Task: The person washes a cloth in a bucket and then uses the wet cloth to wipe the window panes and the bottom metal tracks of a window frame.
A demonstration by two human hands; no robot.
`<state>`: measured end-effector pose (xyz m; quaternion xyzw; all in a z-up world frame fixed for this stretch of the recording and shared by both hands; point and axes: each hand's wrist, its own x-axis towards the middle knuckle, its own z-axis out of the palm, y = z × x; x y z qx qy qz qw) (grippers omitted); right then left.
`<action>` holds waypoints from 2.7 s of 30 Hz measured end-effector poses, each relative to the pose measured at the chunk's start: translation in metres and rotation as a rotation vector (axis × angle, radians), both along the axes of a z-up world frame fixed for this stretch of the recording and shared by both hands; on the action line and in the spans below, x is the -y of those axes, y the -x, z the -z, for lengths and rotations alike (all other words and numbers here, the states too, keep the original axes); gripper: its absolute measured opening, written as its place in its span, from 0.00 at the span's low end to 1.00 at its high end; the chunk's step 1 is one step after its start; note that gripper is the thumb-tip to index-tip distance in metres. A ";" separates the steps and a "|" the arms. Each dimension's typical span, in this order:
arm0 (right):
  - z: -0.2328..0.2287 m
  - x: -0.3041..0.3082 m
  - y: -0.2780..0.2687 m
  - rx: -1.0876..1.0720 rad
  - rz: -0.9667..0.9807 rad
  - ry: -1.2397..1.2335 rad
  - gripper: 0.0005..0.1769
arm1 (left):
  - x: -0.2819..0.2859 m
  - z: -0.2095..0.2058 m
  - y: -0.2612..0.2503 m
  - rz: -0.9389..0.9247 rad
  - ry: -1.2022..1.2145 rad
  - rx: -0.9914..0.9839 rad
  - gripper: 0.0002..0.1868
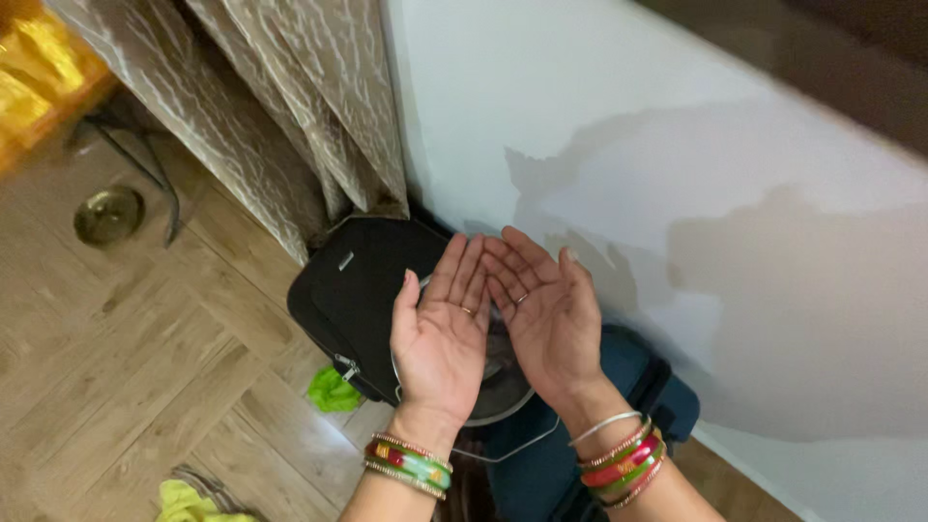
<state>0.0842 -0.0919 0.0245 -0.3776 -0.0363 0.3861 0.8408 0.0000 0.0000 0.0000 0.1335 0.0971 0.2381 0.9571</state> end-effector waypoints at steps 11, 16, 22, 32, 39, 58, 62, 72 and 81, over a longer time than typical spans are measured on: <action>0.219 -0.003 -0.016 -0.118 -0.054 0.502 0.29 | 0.008 0.200 -0.009 0.028 0.212 -0.435 0.39; 0.320 -0.006 -0.020 0.107 -0.194 0.836 0.23 | 0.008 0.274 -0.010 0.060 0.167 -0.693 0.36; 0.376 -0.033 -0.017 0.758 -0.983 1.614 0.53 | 0.014 0.350 -0.013 0.052 0.341 -0.899 0.36; 0.340 -0.008 -0.030 1.035 -0.684 1.597 0.22 | 0.014 0.383 -0.020 0.058 0.365 -1.074 0.35; 0.361 -0.018 -0.035 1.168 -0.849 1.437 0.39 | 0.002 0.367 -0.036 0.175 0.036 -1.064 0.40; 0.137 0.017 -0.007 0.942 -0.473 0.858 0.25 | -0.019 0.320 -0.004 0.635 -0.144 -0.700 0.38; 0.127 0.010 0.006 0.563 -0.272 0.646 0.23 | -0.021 0.283 0.004 0.566 -0.048 -0.692 0.43; 0.167 0.029 0.062 1.297 -0.122 0.934 0.21 | -0.014 0.201 0.027 0.456 0.348 -0.286 0.30; 0.227 0.031 0.046 -0.339 0.068 0.476 0.29 | 0.015 0.202 0.023 0.377 0.088 -0.655 0.23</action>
